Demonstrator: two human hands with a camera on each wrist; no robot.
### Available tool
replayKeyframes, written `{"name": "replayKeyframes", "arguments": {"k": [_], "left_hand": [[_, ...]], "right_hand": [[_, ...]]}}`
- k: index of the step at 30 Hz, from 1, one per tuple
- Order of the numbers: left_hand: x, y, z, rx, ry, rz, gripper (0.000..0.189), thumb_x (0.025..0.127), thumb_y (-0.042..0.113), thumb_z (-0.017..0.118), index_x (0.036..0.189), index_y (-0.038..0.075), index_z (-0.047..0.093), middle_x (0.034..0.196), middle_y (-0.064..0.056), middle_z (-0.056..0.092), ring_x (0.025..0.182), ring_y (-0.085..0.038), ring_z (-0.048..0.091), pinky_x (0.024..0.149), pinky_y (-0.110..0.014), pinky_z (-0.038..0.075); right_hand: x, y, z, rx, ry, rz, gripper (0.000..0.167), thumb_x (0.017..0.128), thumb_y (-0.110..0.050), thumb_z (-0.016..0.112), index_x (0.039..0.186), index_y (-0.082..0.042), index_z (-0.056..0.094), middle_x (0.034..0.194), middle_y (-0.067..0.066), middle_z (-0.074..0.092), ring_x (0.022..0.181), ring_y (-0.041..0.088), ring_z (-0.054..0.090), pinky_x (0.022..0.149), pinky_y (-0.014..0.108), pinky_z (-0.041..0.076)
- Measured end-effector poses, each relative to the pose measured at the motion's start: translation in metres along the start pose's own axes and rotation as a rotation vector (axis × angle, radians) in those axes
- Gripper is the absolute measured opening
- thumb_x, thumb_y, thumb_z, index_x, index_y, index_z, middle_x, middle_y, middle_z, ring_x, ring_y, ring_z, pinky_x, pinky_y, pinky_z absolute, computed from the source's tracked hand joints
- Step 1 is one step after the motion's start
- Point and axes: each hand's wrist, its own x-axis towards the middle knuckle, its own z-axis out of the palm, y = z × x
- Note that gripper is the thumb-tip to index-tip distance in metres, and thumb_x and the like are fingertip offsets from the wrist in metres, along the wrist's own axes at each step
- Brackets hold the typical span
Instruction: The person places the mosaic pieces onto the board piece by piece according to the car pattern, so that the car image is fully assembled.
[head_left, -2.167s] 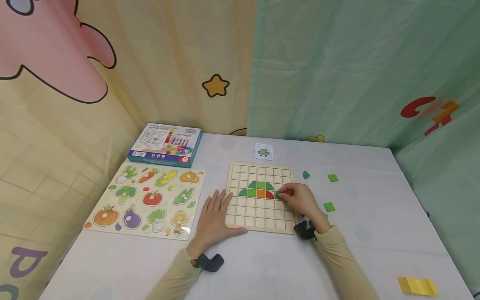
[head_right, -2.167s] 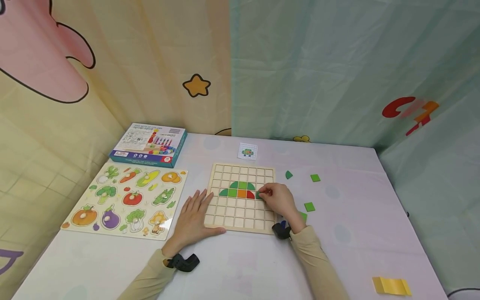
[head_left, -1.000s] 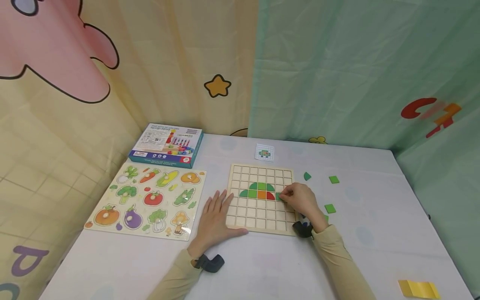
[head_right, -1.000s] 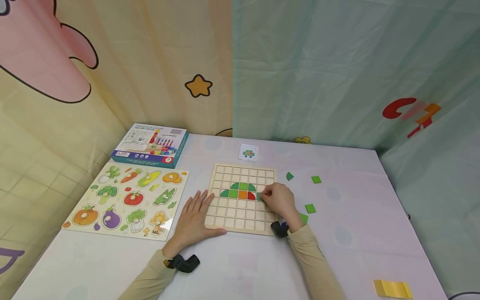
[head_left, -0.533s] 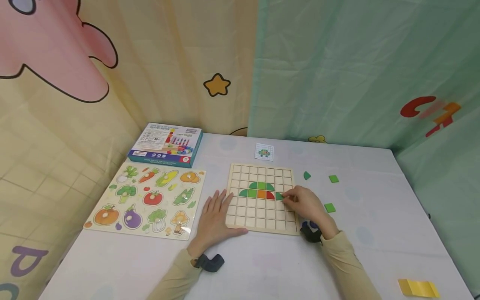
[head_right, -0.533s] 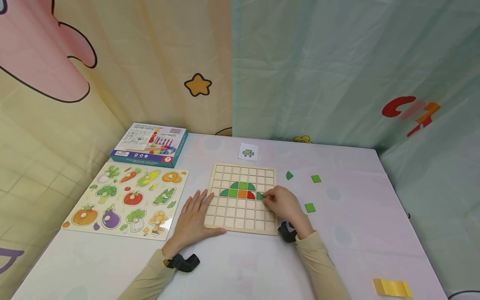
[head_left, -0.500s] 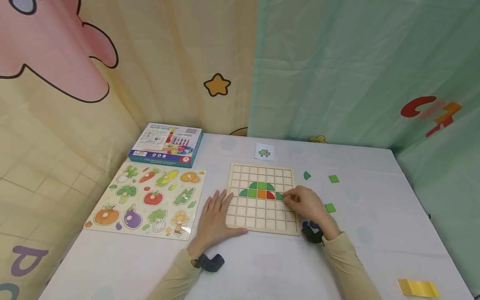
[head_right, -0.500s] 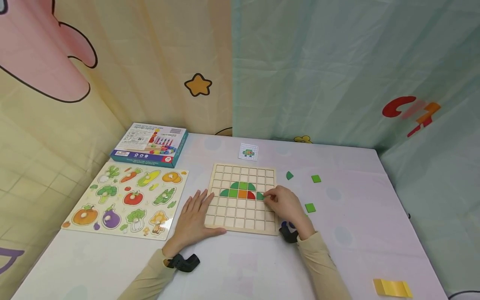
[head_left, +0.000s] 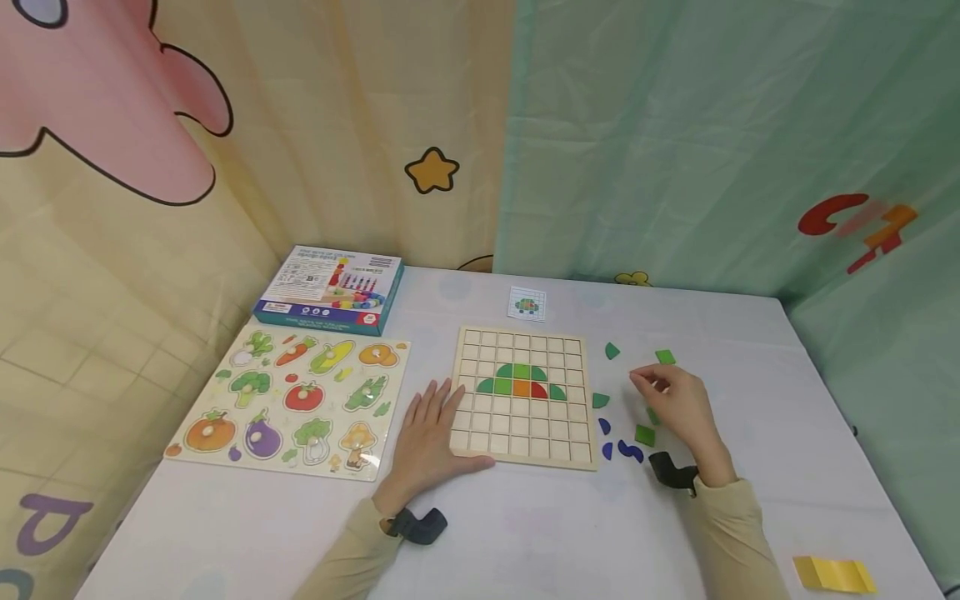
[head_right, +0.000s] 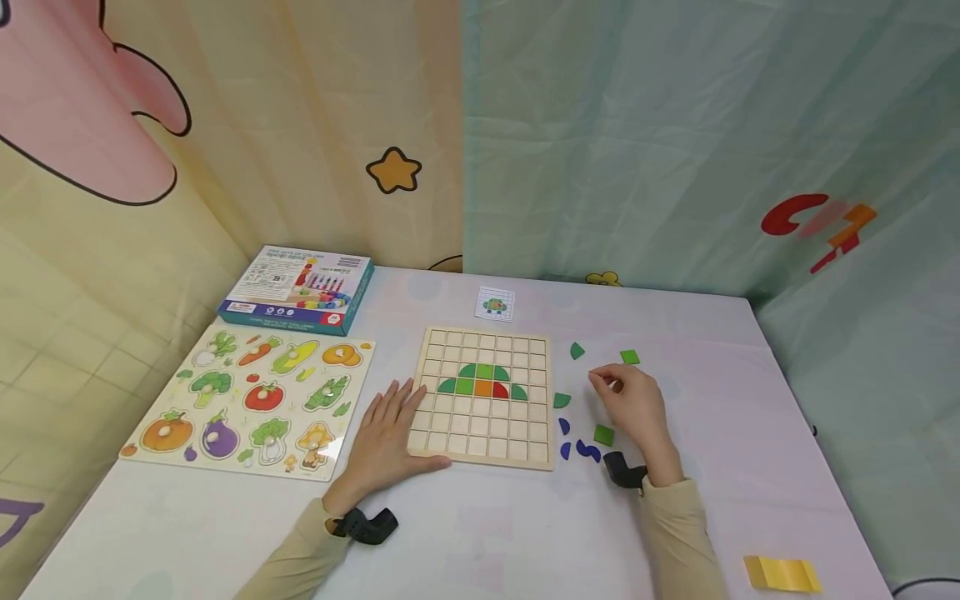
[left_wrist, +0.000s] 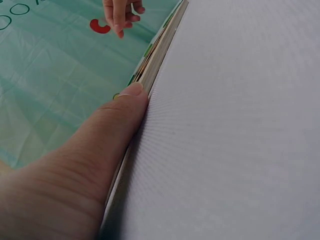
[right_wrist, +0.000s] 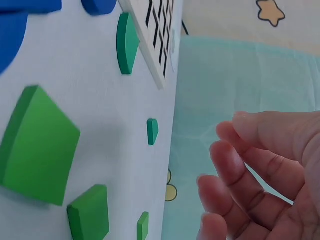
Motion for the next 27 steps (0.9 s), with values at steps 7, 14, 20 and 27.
{"name": "replayKeyframes", "arguments": {"k": [7,14,20,27], "left_hand": [[0.000,-0.001,0.000,0.000,0.005,0.003,0.115,0.065,0.080,0.060,0.151,0.012,0.025,0.156,-0.010,0.018,0.143,-0.028,0.006,0.114,-0.042,0.002],[0.000,-0.002,0.001,0.006,0.008,0.006,0.115,0.065,0.081,0.059,0.151,0.012,0.025,0.156,-0.010,0.018,0.143,-0.028,0.006,0.114,-0.042,0.001],[-0.001,-0.001,0.003,0.006,0.016,0.011,0.115,0.065,0.080,0.060,0.151,0.012,0.025,0.156,-0.011,0.019,0.143,-0.028,0.007,0.114,-0.042,0.003],[-0.001,-0.001,0.001,-0.005,0.030,0.019,0.115,0.065,0.079,0.062,0.150,0.010,0.027,0.155,-0.012,0.020,0.143,-0.029,0.008,0.114,-0.044,0.004]], "right_hand": [[0.018,0.065,0.027,-0.118,0.027,-0.001,0.038,0.090,-0.047,0.059,0.095,-0.012,0.072,0.080,0.000,0.063,0.069,0.018,0.050,0.049,0.029,0.040],[0.043,-0.003,0.006,-0.065,-0.140,0.170,0.027,0.088,-0.019,0.067,0.102,0.005,0.067,0.086,0.016,0.063,0.077,0.029,0.056,0.060,0.040,0.048],[0.065,-0.007,0.015,-0.077,-0.234,0.243,0.037,0.087,-0.022,0.068,0.104,0.011,0.064,0.093,0.023,0.064,0.080,0.034,0.057,0.070,0.045,0.048],[0.074,-0.012,0.025,-0.176,-0.259,0.363,0.032,0.087,-0.024,0.068,0.100,0.005,0.067,0.093,0.017,0.066,0.082,0.031,0.058,0.073,0.045,0.045]]}}
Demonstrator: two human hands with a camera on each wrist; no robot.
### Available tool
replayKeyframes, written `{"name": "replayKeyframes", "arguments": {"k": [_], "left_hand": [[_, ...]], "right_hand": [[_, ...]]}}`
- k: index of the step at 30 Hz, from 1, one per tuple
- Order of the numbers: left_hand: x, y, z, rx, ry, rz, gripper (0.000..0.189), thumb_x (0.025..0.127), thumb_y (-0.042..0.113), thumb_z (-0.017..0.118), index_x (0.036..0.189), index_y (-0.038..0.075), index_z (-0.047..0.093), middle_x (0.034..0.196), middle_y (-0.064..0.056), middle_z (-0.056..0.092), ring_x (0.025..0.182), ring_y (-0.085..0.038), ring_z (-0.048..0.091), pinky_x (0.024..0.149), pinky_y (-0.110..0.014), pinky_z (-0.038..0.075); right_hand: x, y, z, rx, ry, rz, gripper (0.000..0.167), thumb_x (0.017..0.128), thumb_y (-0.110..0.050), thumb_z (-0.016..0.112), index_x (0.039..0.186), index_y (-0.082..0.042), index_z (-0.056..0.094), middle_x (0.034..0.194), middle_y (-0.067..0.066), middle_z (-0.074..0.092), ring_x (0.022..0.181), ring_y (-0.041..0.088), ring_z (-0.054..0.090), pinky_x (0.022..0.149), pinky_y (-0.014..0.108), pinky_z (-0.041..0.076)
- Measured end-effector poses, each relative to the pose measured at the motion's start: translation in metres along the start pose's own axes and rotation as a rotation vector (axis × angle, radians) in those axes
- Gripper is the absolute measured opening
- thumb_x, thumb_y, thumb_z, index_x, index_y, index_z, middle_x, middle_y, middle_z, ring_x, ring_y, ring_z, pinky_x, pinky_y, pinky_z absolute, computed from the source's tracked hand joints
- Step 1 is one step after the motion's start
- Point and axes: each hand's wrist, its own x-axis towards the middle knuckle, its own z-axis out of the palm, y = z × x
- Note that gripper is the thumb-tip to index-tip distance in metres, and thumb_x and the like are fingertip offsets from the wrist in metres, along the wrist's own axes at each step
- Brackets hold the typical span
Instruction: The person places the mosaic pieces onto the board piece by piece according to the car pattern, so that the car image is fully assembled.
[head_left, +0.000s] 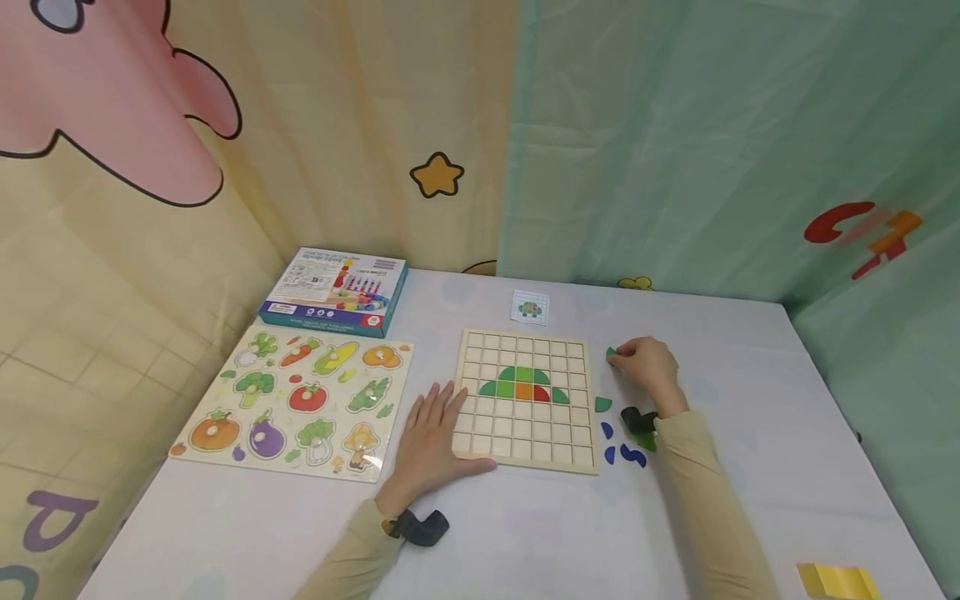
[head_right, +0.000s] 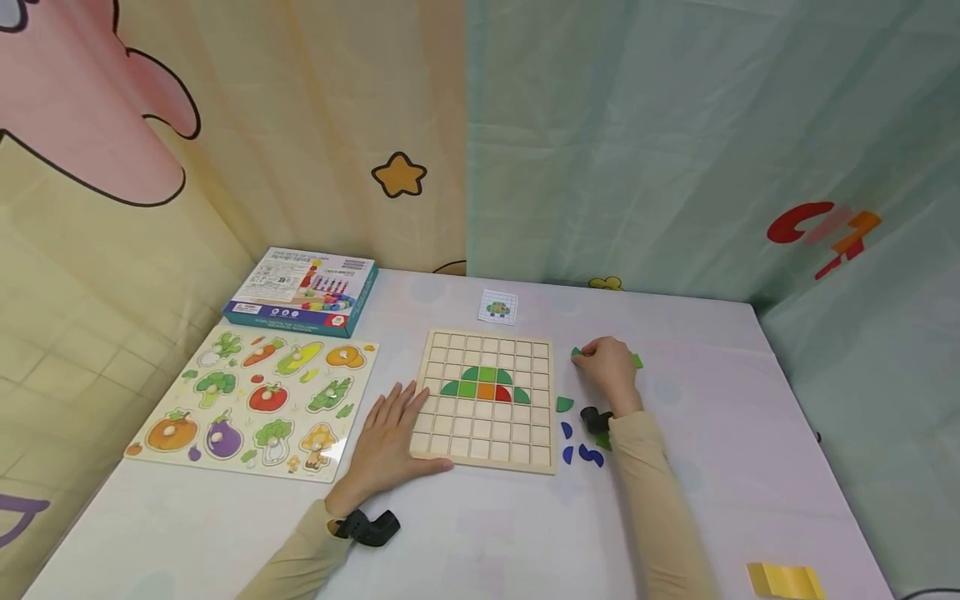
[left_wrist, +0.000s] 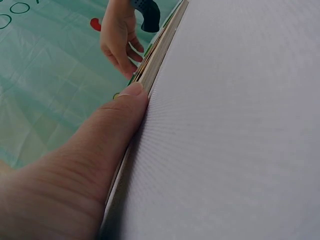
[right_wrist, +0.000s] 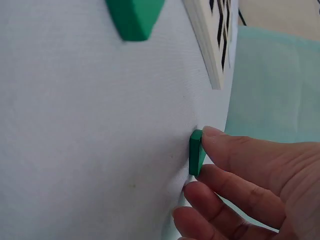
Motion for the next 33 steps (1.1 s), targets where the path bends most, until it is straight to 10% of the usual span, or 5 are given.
{"name": "replayKeyframes", "arguments": {"k": [25,33], "left_hand": [[0.000,0.002,0.000,0.008,0.009,0.018,0.115,0.064,0.078,0.063,0.149,0.009,0.029,0.154,-0.013,0.022,0.142,-0.030,0.010,0.114,-0.044,0.005],[0.000,0.003,-0.004,-0.001,0.014,0.014,0.115,0.064,0.077,0.064,0.149,0.008,0.030,0.154,-0.015,0.023,0.142,-0.032,0.012,0.113,-0.046,0.007]], "right_hand": [[-0.035,0.003,0.017,0.279,0.149,-0.221,0.015,0.082,-0.006,0.072,0.089,0.002,0.062,0.077,0.012,0.062,0.067,0.022,0.058,0.057,0.027,0.047],[-0.060,-0.039,0.037,0.401,-0.001,-0.340,0.015,0.082,-0.009,0.075,0.091,-0.001,0.067,0.076,0.004,0.062,0.064,0.017,0.055,0.053,0.024,0.045]]}}
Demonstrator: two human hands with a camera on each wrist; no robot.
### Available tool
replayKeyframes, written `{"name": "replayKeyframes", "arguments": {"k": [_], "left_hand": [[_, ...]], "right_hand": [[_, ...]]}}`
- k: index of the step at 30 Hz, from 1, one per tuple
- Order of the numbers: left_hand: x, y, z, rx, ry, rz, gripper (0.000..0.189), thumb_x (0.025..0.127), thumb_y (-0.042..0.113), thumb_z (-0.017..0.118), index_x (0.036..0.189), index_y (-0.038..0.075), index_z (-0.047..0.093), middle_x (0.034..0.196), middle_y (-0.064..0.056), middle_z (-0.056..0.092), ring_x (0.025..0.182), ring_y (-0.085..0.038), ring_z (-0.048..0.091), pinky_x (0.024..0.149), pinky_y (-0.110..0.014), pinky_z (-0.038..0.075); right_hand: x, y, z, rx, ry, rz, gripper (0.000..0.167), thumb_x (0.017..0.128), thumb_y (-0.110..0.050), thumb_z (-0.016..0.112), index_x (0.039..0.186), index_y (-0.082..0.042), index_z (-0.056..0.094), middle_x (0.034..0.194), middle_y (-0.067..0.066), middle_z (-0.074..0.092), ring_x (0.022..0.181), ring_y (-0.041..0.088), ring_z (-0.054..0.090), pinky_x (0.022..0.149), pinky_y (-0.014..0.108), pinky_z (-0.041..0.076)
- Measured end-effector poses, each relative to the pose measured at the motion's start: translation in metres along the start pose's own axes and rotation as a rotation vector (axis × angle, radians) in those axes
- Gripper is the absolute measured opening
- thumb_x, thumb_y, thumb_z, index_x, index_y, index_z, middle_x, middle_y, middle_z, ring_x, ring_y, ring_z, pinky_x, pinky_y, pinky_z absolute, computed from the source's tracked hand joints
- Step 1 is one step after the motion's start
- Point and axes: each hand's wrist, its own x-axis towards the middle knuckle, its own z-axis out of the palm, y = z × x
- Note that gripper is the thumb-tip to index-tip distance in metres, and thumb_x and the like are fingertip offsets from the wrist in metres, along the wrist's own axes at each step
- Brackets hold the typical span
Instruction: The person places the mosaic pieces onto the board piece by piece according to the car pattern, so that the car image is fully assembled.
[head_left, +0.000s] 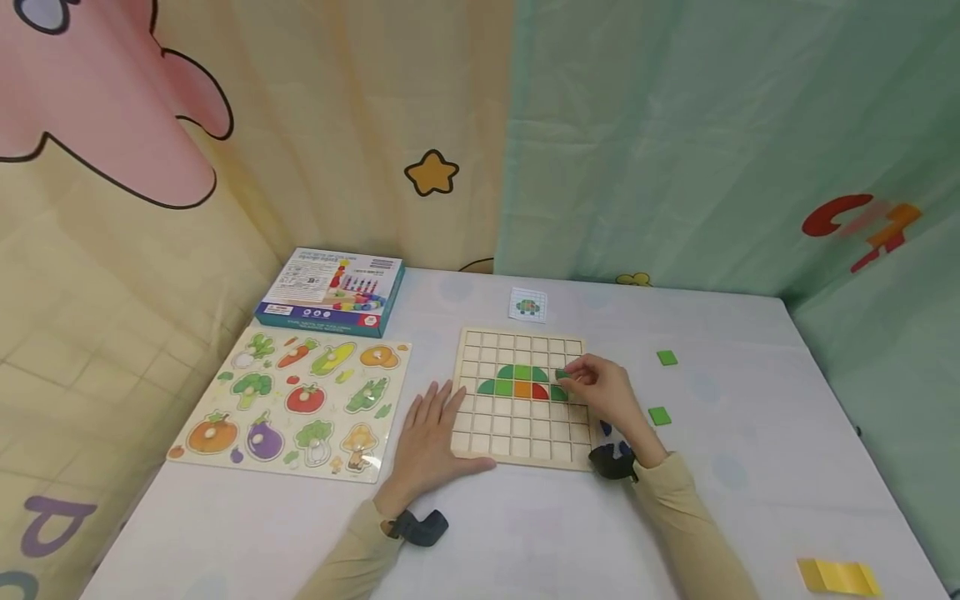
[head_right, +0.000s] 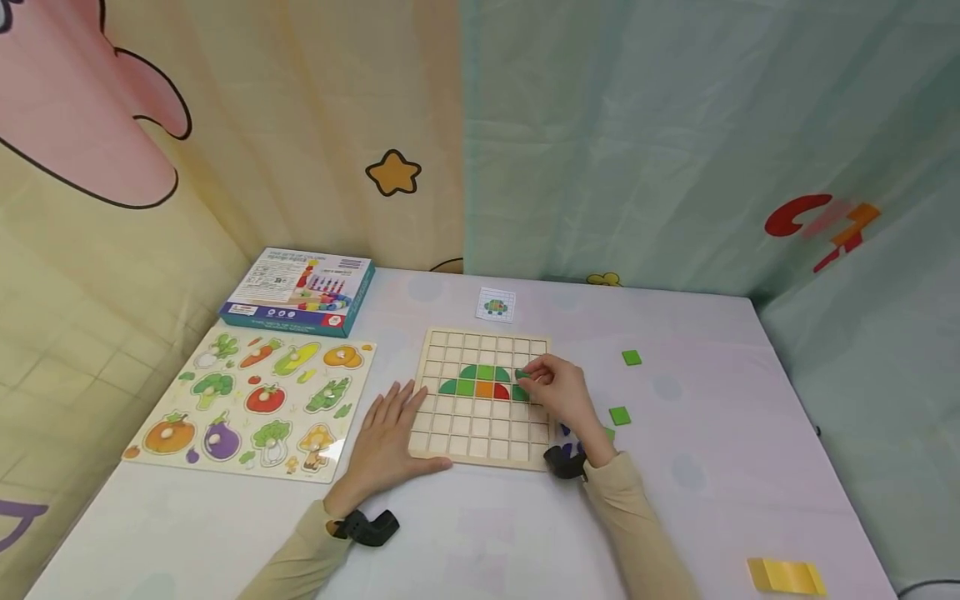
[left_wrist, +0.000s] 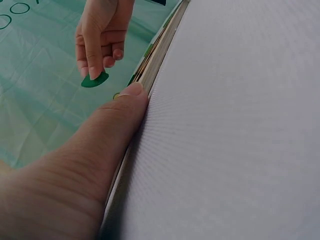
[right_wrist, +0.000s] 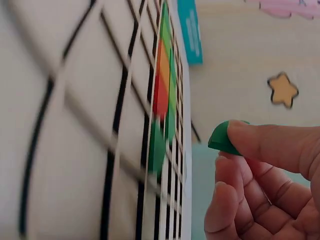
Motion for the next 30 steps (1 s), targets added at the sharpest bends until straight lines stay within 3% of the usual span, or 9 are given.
{"name": "replayKeyframes", "arguments": {"k": [6,11,20,30], "left_hand": [[0.000,0.000,-0.001,0.001,-0.014,-0.008,0.115,0.064,0.079,0.062,0.149,0.009,0.028,0.154,-0.014,0.022,0.142,-0.031,0.010,0.114,-0.045,0.006],[0.000,-0.001,0.000,0.004,-0.037,-0.020,0.115,0.065,0.080,0.060,0.151,0.011,0.026,0.155,-0.012,0.019,0.143,-0.029,0.008,0.114,-0.043,0.003],[0.000,-0.003,0.000,0.011,-0.027,-0.013,0.115,0.065,0.081,0.058,0.150,0.011,0.027,0.155,-0.012,0.020,0.143,-0.029,0.008,0.114,-0.043,0.003],[-0.001,-0.004,0.001,0.019,-0.017,-0.002,0.115,0.065,0.082,0.058,0.150,0.011,0.028,0.155,-0.012,0.020,0.142,-0.029,0.009,0.114,-0.043,0.004]], "right_hand": [[-0.002,-0.020,0.032,0.056,-0.122,-0.075,0.011,0.080,-0.007,0.076,0.086,-0.005,0.067,0.075,-0.001,0.064,0.063,0.013,0.058,0.054,0.024,0.049],[-0.002,-0.029,0.053,0.077,-0.190,-0.079,0.009,0.080,-0.009,0.076,0.085,-0.005,0.070,0.074,-0.002,0.064,0.062,0.011,0.059,0.055,0.025,0.050],[0.004,-0.046,0.074,0.015,-0.184,-0.127,0.009,0.078,-0.012,0.078,0.080,-0.009,0.069,0.068,-0.007,0.061,0.058,0.009,0.052,0.051,0.023,0.044],[0.008,-0.053,0.084,-0.064,-0.170,-0.122,0.008,0.078,-0.015,0.078,0.078,-0.012,0.071,0.068,-0.009,0.063,0.059,0.006,0.056,0.053,0.025,0.047]]}}
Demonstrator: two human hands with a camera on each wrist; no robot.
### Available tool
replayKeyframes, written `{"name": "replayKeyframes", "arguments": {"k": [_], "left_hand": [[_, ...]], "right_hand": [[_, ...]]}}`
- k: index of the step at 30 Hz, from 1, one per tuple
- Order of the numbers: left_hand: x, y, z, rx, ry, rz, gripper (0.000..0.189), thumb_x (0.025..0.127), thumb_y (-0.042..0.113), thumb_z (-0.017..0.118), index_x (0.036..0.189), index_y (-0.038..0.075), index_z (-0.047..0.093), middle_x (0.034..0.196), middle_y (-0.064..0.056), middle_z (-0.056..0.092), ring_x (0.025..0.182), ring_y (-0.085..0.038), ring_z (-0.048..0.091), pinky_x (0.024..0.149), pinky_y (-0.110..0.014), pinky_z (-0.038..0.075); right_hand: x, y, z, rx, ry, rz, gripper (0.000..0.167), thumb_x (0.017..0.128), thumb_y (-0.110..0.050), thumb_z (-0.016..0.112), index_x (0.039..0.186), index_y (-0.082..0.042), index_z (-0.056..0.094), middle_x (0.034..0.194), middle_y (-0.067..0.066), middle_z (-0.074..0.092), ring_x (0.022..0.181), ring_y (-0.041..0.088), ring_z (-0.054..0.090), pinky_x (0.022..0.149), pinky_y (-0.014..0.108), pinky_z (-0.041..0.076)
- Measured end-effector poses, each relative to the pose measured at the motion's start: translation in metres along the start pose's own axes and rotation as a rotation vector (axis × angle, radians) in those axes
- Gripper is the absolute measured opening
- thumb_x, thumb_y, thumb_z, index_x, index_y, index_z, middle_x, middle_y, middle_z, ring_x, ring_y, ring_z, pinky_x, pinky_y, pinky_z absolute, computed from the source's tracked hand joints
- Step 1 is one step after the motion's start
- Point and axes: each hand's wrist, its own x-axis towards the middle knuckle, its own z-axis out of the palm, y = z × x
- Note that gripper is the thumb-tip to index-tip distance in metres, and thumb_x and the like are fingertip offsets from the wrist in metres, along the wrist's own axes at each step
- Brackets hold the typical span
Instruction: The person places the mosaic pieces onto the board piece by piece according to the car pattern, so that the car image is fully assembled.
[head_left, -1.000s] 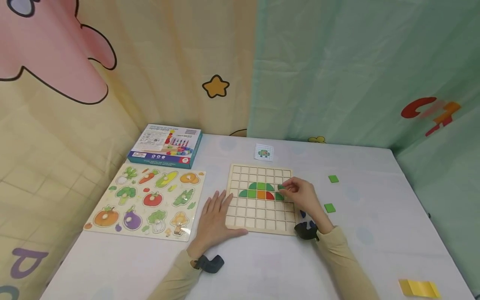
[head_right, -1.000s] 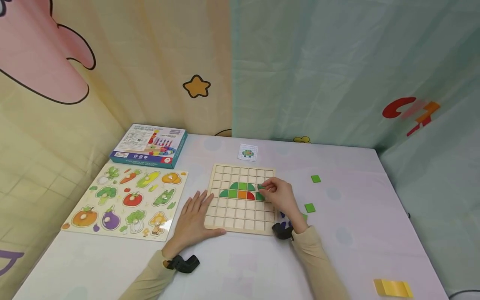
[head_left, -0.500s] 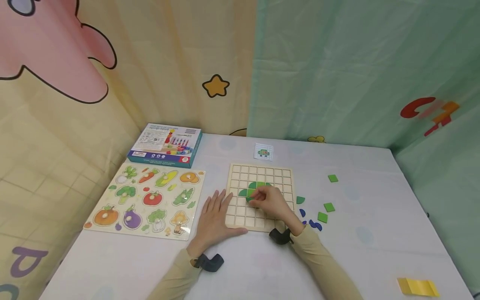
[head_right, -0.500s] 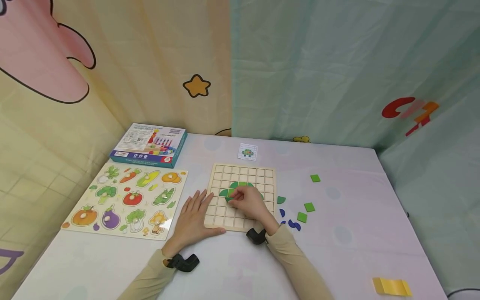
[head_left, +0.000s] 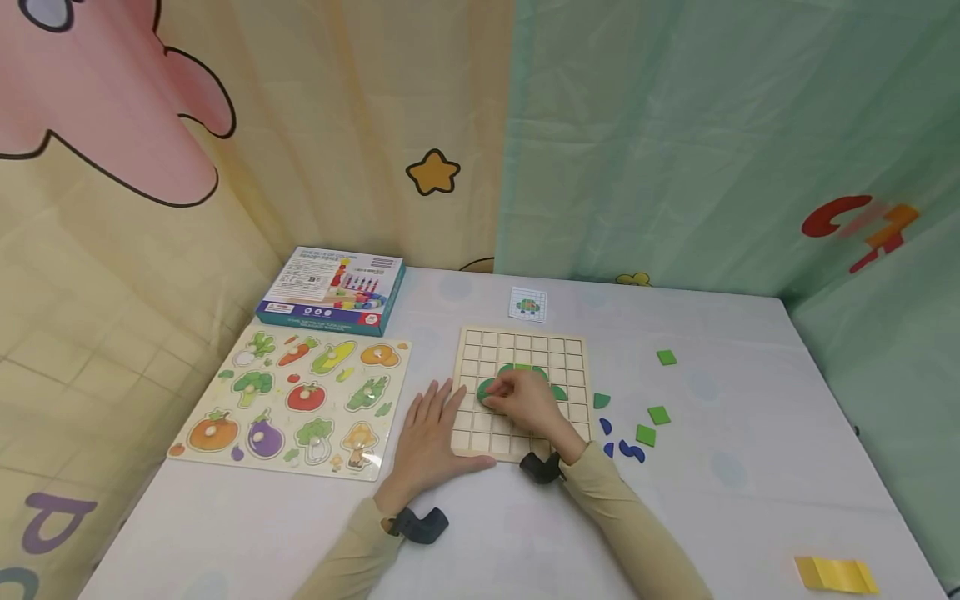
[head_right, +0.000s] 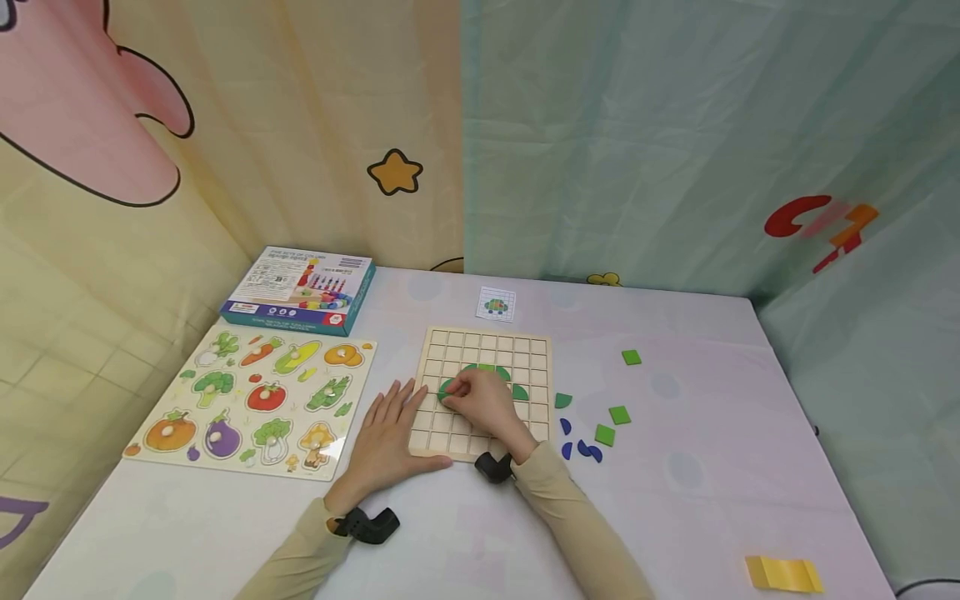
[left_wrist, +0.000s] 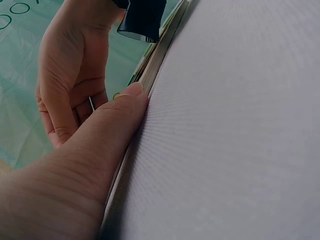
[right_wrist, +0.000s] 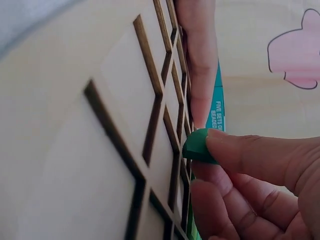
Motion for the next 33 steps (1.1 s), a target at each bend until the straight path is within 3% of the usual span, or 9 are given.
{"name": "replayKeyframes", "arguments": {"k": [13,33], "left_hand": [[0.0000,0.0001,0.0006,0.002,-0.010,-0.007,0.115,0.065,0.082,0.058,0.150,0.011,0.027,0.155,-0.012,0.020,0.143,-0.028,0.008,0.114,-0.042,0.002],[0.0007,0.0008,-0.0007,0.011,-0.016,-0.007,0.115,0.065,0.082,0.058,0.151,0.011,0.026,0.155,-0.012,0.020,0.143,-0.029,0.008,0.114,-0.043,0.003]], "right_hand": [[0.0017,-0.0033,0.0011,-0.104,0.027,0.082,0.010,0.077,-0.024,0.079,0.073,-0.019,0.072,0.066,-0.012,0.063,0.060,0.005,0.055,0.052,0.024,0.045],[0.0030,-0.0017,0.0022,-0.175,-0.009,0.071,0.025,0.070,-0.029,0.084,0.065,-0.019,0.062,0.058,-0.011,0.053,0.054,0.008,0.049,0.048,0.026,0.039]]}}
